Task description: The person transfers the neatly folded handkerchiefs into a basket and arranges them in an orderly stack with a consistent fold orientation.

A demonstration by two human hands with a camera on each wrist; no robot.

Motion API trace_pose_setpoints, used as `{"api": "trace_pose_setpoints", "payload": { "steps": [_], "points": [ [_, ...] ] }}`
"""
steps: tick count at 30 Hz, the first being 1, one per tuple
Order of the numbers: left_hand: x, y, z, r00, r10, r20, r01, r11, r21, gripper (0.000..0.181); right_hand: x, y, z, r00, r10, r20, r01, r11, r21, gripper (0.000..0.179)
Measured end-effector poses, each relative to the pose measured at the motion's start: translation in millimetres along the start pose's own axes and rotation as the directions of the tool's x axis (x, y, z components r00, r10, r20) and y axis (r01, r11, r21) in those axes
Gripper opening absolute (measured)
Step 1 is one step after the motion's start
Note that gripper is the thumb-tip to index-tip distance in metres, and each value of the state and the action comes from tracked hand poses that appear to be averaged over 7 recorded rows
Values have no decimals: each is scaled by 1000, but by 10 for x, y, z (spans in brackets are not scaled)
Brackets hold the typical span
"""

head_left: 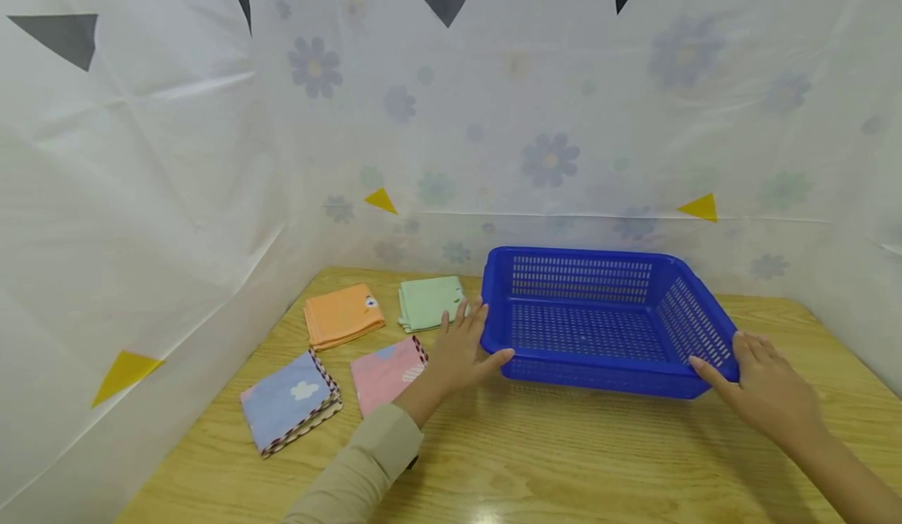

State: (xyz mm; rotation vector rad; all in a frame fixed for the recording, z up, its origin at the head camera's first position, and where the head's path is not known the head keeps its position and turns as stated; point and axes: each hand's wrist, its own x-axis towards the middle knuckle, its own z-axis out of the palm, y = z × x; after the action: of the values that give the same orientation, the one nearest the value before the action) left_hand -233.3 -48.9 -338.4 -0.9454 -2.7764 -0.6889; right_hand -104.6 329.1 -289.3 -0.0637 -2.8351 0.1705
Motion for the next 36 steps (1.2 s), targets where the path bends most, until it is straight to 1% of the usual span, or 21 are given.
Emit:
{"api": "trace_pose_setpoints", "payload": {
  "steps": [4,12,18,23,32,36],
  "points": [
    [-15,-14,0,1000,-1,-9,1,1000,4,107,2,-23,-3,1000,-8,-12,8,1000,-3,84],
    [-36,-41,-24,1000,0,-9,0,1000,-9,99,1,-64,0,1000,-2,-5,2,1000,-10,85],
    [-30,-70,-32,1000,16,-18,-16,1000,-25,103,-4,-94,10,1000,-6,-16,5,1000,-17,85],
    [-30,-94,-27,1000,11,-14,-11,1000,-13,108,-6,-117,17,999,-11,-31,10,1000,-23,85],
    [-59,-112,-64,1000,5,6,-5,1000,9,106,-4,-161,-2,1000,-5,-16,5,1000,-27,86],
    [-73,-116,-78,1000,5,13,-5,1000,11,106,-1,-158,-28,1000,-7,8,7,1000,-27,86]
  ]
}}
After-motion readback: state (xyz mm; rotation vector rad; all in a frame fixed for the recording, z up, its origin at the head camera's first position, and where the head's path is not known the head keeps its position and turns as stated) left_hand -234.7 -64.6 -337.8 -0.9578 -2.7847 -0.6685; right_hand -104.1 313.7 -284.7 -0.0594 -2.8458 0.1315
